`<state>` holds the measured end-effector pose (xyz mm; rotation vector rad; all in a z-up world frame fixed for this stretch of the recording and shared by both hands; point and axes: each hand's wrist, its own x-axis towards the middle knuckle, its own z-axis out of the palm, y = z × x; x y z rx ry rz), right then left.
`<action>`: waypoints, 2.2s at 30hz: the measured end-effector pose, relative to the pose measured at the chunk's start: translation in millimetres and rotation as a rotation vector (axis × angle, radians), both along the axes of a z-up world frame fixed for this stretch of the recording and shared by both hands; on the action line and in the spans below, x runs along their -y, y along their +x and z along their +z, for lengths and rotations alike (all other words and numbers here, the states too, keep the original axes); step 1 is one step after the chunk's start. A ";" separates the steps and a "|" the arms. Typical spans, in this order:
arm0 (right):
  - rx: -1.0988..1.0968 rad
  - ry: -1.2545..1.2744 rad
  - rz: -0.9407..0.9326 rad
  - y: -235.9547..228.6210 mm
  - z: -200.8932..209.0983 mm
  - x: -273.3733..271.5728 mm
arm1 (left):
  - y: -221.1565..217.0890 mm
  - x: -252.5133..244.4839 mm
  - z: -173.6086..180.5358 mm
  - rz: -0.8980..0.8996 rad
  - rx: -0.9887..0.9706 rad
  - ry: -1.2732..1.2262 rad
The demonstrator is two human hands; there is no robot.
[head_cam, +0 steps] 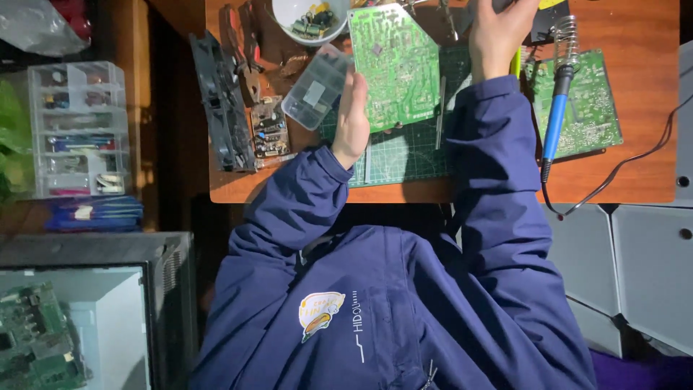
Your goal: The person uses a red-handled tool to scrape and clean a green circuit board. They then spray the board with a can and use a soldering iron to work on the components.
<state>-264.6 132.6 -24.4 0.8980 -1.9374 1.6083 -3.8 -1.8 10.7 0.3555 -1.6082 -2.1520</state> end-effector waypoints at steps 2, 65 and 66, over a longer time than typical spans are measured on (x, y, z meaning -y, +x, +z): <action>-0.008 0.040 -0.074 7.7 7.8 -1.3 | 0.5 1.0 -6.7 0.019 0.031 0.027; -0.110 0.403 0.647 178.0 110.5 -70.2 | -6.2 30.9 -28.7 0.139 0.114 0.107; -0.105 0.407 0.647 177.4 110.5 -70.4 | -6.3 30.8 -27.6 0.136 0.114 0.108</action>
